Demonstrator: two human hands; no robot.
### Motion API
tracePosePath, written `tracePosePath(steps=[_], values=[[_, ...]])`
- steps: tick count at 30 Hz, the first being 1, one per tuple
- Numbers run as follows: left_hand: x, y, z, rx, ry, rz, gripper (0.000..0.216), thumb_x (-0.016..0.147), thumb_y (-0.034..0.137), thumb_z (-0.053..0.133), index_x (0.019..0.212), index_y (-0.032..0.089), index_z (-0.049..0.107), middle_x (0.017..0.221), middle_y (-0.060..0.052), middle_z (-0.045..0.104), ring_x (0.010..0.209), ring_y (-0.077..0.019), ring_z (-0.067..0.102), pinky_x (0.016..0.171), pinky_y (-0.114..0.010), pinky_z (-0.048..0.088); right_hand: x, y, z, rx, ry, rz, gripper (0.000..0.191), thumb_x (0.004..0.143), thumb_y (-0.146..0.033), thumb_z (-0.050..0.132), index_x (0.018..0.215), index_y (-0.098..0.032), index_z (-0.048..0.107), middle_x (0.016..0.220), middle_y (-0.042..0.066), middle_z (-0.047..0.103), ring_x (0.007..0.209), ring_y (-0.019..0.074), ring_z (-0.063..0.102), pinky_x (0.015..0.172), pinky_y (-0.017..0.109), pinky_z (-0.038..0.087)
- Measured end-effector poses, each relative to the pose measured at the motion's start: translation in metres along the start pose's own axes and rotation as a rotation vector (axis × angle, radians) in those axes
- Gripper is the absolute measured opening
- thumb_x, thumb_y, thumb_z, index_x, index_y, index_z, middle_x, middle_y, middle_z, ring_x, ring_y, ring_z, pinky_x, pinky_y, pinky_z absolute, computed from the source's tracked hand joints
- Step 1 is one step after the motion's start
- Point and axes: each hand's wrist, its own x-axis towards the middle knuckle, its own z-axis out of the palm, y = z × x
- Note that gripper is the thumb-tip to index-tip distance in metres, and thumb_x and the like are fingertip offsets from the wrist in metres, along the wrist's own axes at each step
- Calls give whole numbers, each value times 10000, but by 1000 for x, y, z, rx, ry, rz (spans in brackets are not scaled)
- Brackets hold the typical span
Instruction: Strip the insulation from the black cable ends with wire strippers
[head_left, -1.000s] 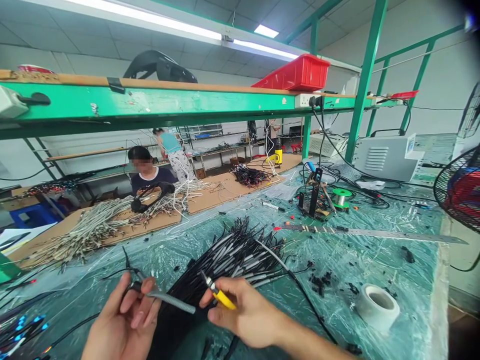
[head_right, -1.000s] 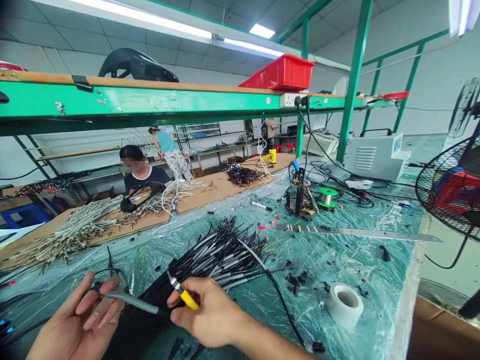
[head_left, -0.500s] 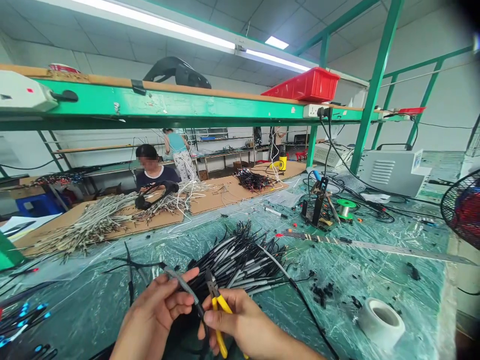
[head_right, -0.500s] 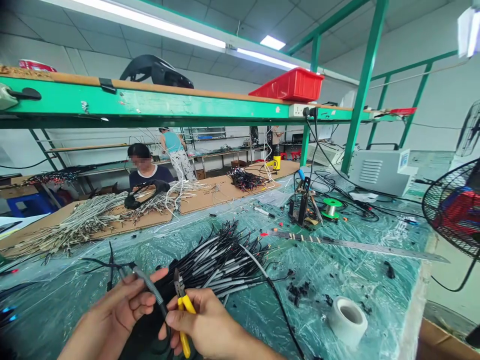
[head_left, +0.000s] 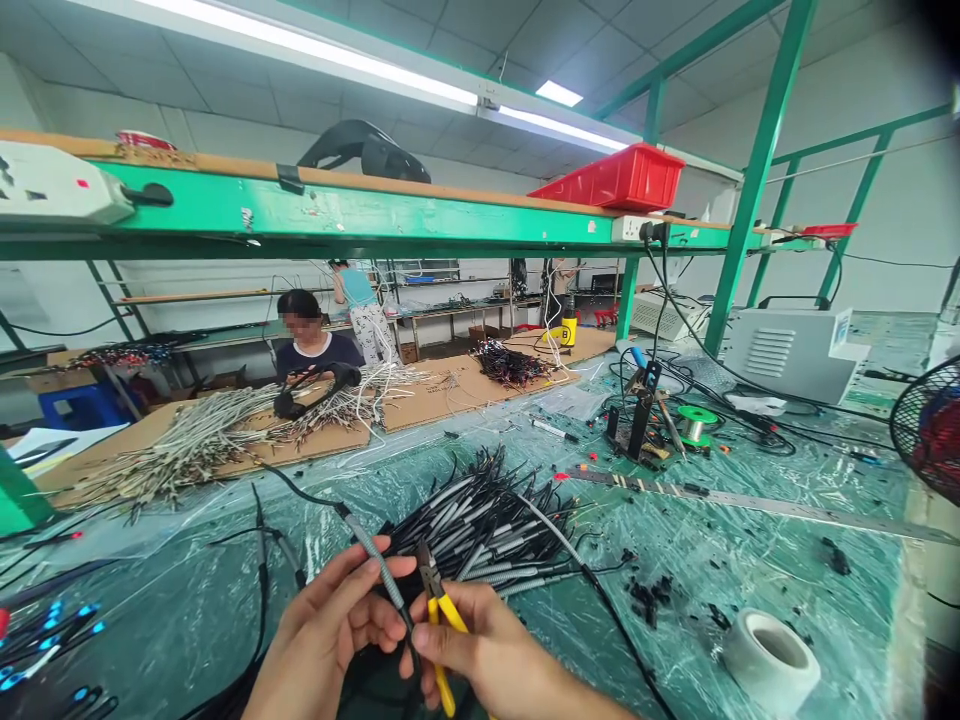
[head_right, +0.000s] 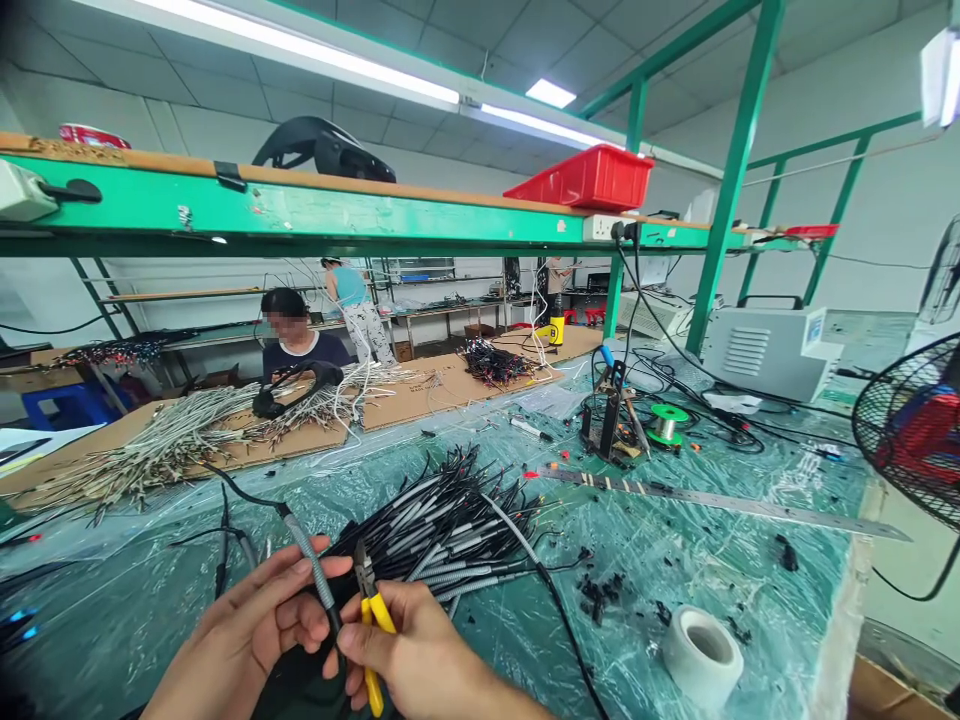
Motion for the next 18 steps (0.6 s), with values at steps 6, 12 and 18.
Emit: tracePosePath(steps=[6, 12, 18], values=[[0, 2, -6, 110, 18, 101, 444, 688, 430, 773, 1011, 144, 667, 837, -51, 747, 492, -144, 564, 490, -313, 497, -4, -4, 0, -152, -25, 10, 489, 653, -553, 733, 858, -152, 542, 710, 23, 607, 540, 97, 479, 556, 247, 387], [1, 10, -9, 227, 115, 279, 505, 687, 491, 759, 1049, 156, 655, 910, -54, 759, 479, -98, 534, 521, -246, 487, -11, -1, -10, -585, 25, 4, 235, 696, -341, 705, 852, -182, 629, 761, -13, 576, 715, 141, 498, 640, 233, 377], [4, 5, -19, 445, 86, 363, 507, 710, 540, 718, 1077, 191, 693, 841, -29, 766, 513, -110, 534, 550, -232, 490, -11, 0, -15, -662, 4, 10, 234, 751, -337, 648, 938, -197, 642, 852, -3, 594, 750, 149, 514, 662, 225, 394]])
